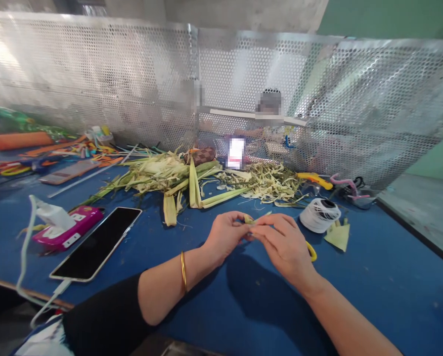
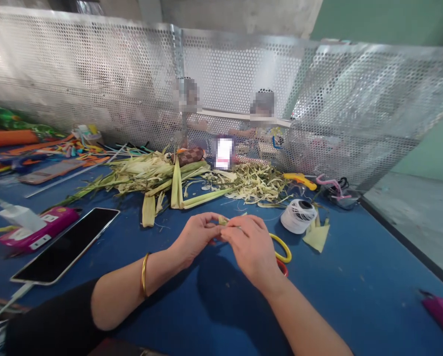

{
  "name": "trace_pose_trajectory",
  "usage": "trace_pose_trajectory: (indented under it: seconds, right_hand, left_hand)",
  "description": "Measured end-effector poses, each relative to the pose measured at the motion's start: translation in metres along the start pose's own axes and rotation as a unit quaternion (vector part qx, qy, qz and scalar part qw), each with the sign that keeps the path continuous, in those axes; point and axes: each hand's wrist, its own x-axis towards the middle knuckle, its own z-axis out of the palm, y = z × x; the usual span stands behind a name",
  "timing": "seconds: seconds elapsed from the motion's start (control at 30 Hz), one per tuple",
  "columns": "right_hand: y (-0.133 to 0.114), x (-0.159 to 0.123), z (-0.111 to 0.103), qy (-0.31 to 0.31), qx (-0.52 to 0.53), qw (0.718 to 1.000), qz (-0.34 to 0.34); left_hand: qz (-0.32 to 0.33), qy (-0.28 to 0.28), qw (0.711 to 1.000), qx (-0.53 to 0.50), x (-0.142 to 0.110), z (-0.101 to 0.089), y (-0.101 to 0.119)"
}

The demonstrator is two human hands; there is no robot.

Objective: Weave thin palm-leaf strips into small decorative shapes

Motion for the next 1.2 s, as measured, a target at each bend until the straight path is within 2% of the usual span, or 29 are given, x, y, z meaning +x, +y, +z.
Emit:
trace_pose_trajectory:
  seconds: [0.17, 0.3, 0.5, 0.67, 0.73, 0.83, 0.9, 1.0, 1.1, 1.2]
  right_hand:
    - [0.002, -0.002, 0.002, -0.005, 0.042, 0.991, 0.125]
    - [0.004, -0.004, 0.005, -0.022, 0.032, 0.978, 0.204]
    - [0.001, -0.003, 0.007, -0.050, 0.040, 0.956, 0.285]
    - [0.002, -0.001, 0.008, -0.061, 0.090, 0.940, 0.323]
    - [0.005, 0.001, 0.006, -0.058, 0.155, 0.910, 0.380]
    - [0.007, 0.006, -0.001, -0.044, 0.303, 0.832, 0.462]
    - [0.006, 0.009, -0.006, -0.028, 0.381, 0.791, 0.478]
    - [0.002, 0.013, -0.009, 0.000, 0.438, 0.764, 0.474]
    - [0.001, 0.013, -0.007, 0.013, 0.443, 0.766, 0.465]
    - [0.002, 0.010, -0.004, -0.001, 0.398, 0.809, 0.434]
  left_hand:
    - [0.005, -0.075, 0.997, 0.014, -0.003, 0.001, 0.000]
    - [-0.006, -0.104, 0.995, 0.001, -0.003, 0.000, -0.001]
    - [-0.026, -0.106, 0.994, -0.024, -0.005, 0.002, -0.002]
    - [-0.027, -0.062, 0.997, -0.021, -0.005, 0.004, -0.002]
    - [-0.021, -0.040, 0.998, -0.039, -0.003, 0.002, -0.004]
    - [-0.020, -0.018, 0.997, -0.067, 0.001, -0.002, -0.005]
    - [-0.027, -0.018, 0.997, -0.075, 0.002, -0.004, -0.005]
    - [-0.037, -0.028, 0.996, -0.074, 0.002, -0.004, -0.003]
    - [-0.043, -0.038, 0.996, -0.064, 0.001, -0.003, -0.001]
    - [-0.046, -0.047, 0.996, -0.053, 0.000, -0.002, -0.002]
